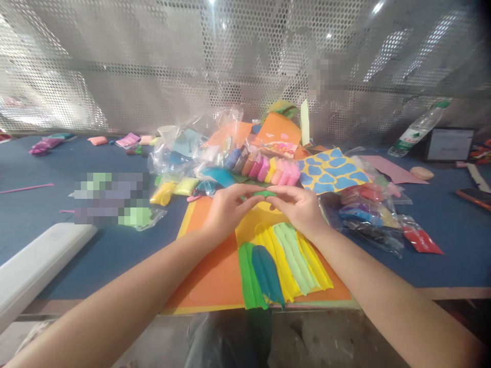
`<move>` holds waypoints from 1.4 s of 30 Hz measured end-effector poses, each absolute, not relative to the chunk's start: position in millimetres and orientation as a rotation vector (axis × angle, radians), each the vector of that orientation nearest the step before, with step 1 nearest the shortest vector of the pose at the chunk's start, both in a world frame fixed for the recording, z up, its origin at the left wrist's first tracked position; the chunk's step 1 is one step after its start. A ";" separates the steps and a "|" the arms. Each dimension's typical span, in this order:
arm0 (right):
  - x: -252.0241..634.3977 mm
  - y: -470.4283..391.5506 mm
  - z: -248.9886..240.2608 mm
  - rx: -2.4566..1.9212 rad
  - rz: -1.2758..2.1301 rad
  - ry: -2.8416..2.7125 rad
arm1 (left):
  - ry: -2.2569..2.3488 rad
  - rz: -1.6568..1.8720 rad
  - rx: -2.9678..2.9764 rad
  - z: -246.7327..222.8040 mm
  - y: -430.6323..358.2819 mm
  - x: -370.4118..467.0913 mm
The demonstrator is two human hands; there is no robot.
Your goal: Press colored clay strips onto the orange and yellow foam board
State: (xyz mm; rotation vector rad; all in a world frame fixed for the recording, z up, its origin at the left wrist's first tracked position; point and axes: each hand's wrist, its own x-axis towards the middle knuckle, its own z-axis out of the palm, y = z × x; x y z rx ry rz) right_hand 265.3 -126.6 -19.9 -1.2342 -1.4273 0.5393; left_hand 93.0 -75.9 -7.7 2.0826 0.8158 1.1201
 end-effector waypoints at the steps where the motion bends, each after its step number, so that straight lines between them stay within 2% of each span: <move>1: 265.2 -126.7 -19.7 -1.232 0.532 -1.428 | 0.806 1.121 2.072 -7.7 -75.9 93.2; 20: 266.0 -125.6 -20.2 -1.148 0.633 -1.404 | 0.756 1.189 2.268 -9.7 -75.6 90.5; 28: 265.4 -124.5 -15.1 -1.076 0.942 -1.278 | 0.784 1.306 2.387 -9.4 -76.7 88.7; 35: 267.6 -122.5 -14.5 -1.140 0.897 -1.248 | 0.877 1.091 2.116 -4.6 -79.6 91.1; 42: 264.5 -124.1 -14.6 -1.171 0.783 -1.253 | 0.897 1.056 2.055 -0.6 -82.2 92.5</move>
